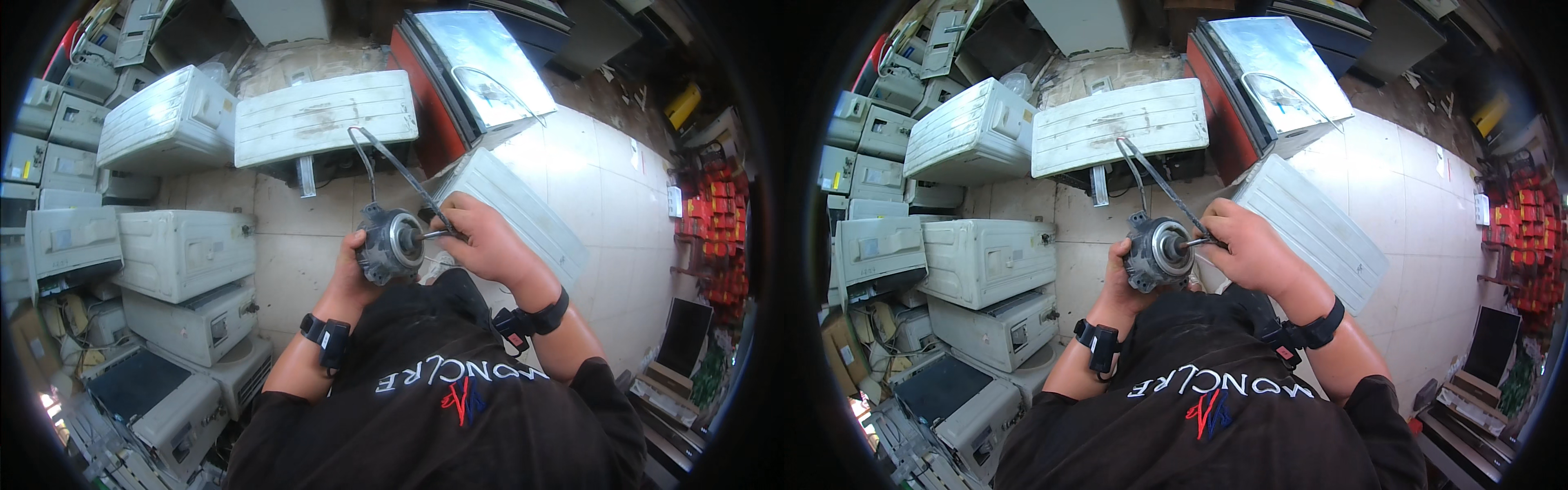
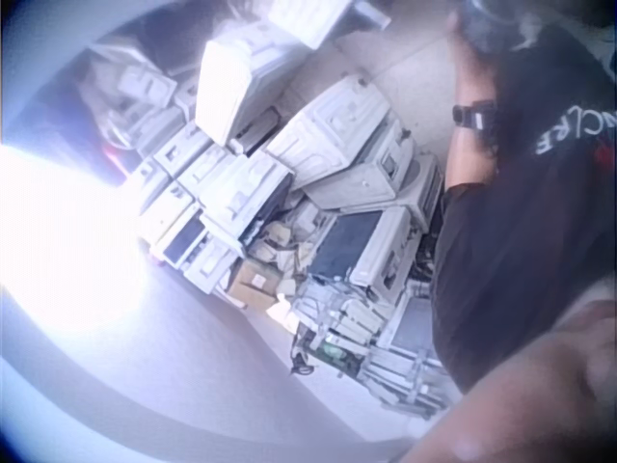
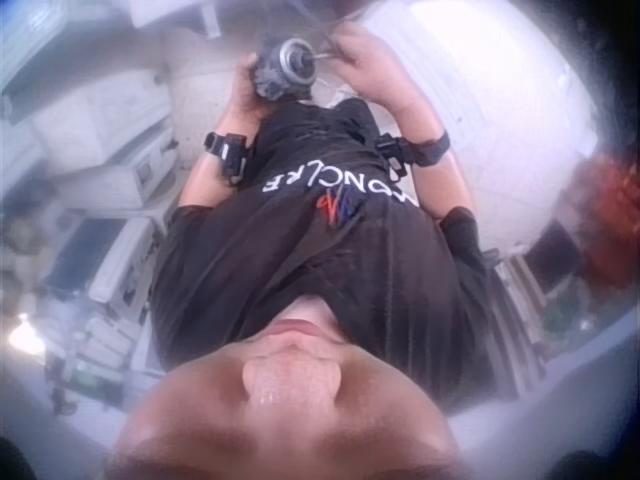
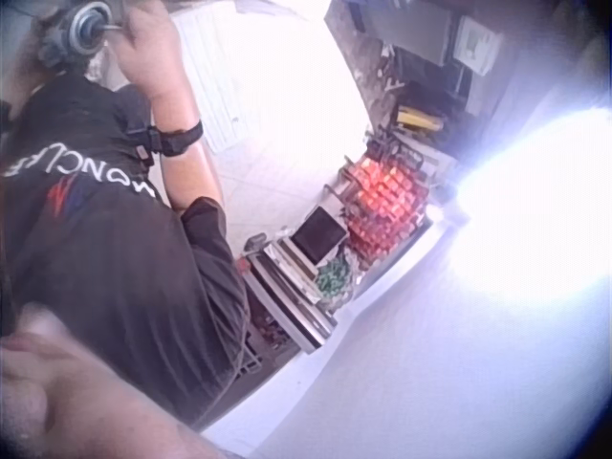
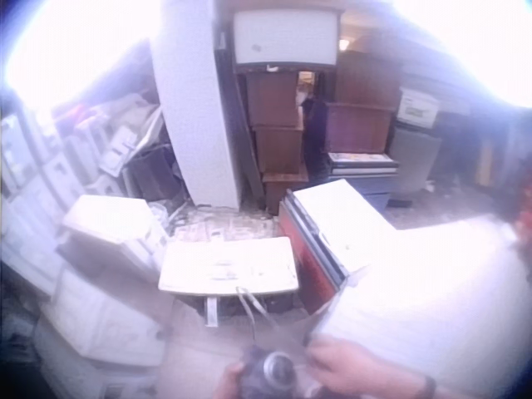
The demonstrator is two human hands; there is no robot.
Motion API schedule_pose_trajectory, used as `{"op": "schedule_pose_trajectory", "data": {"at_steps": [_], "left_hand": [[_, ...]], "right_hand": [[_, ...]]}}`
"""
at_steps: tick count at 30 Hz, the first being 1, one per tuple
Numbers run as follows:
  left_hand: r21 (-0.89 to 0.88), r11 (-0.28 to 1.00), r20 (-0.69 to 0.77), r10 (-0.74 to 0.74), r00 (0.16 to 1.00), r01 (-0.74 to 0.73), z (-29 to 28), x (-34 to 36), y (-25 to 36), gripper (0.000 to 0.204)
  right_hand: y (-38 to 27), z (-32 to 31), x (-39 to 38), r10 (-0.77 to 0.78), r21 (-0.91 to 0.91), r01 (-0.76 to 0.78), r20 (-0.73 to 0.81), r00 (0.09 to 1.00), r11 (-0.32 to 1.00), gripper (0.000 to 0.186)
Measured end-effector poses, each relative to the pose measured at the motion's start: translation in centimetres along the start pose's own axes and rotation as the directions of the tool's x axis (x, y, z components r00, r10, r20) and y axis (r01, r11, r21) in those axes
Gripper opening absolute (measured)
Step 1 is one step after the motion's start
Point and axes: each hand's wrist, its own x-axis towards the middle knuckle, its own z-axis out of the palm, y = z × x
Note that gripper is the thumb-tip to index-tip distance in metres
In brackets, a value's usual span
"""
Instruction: The person disassembles multiple outdoor air conditioning units by removing the top casing, disconnecting cables, and extracting internal components like the fan motor.
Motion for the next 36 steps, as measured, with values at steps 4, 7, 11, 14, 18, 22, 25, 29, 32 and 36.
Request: {"op": "schedule_pose_trajectory", "data": {"at_steps": [4,7,11,14,18,22,25,29,32,36], "left_hand": [[-0.055,0.998,-0.003,0.004,1.0,-0.005,1.1,0.1,-0.3,0.076],[-0.038,0.999,0.006,-0.007,1.0,0.008,1.6,0.5,-0.6,0.077],[-0.015,0.999,0.028,-0.039,0.999,0.04,2.8,1.1,-1.1,0.077],[-0.02,1.0,0.039,0.016,0.999,-0.016,4.0,1.6,-2.3,0.076],[0.014,0.993,-0.029,0.116,0.993,-0.115,5.5,2.4,-4.1,0.074],[0.03,0.984,-0.027,0.175,0.984,-0.174,7.7,2.9,-5.8,0.073],[-0.078,0.979,-0.067,0.185,0.98,-0.19,9.5,3.1,-7.7,0.072],[-0.151,0.958,-0.146,0.222,0.964,-0.244,10.9,3.5,-10.0,0.073],[-0.164,0.932,-0.174,0.294,0.94,-0.322,11.2,3.5,-11.4,0.076],[-0.14,0.902,-0.254,0.366,0.896,-0.408,11.1,3.2,-12.4,0.082]], "right_hand": [[0.6,-0.1,-0.6,-0.036,0.101,0.045,-0.089,0.995,0.994,0.025],[2.4,0.2,-1.0,0.155,-0.024,-0.154,0.018,0.988,0.988,0.024],[3.2,-0.3,-1.6,0.292,0.294,-0.328,0.161,0.943,0.898,0.025],[4.0,-1.5,-2.2,0.222,0.258,-0.242,0.104,0.969,0.935,0.022],[5.8,-3.9,-3.5,0.017,0.315,-0.026,0.033,0.999,0.949,0.026],[8.5,-6.4,-5.3,0.187,0.699,-0.32,0.263,0.947,0.64,0.036],[11.4,-8.4,-6.6,0.261,0.668,-0.381,0.277,0.925,0.639,0.029],[15.2,-10.8,-8.7,0.334,0.696,-0.387,0.22,0.916,0.605,0.024],[18.4,-12.6,-10.4,0.368,0.687,-0.378,0.17,0.914,0.621,0.023],[22.2,-14.4,-12.3,0.423,0.574,-0.407,0.113,0.899,0.711,0.024]]}}
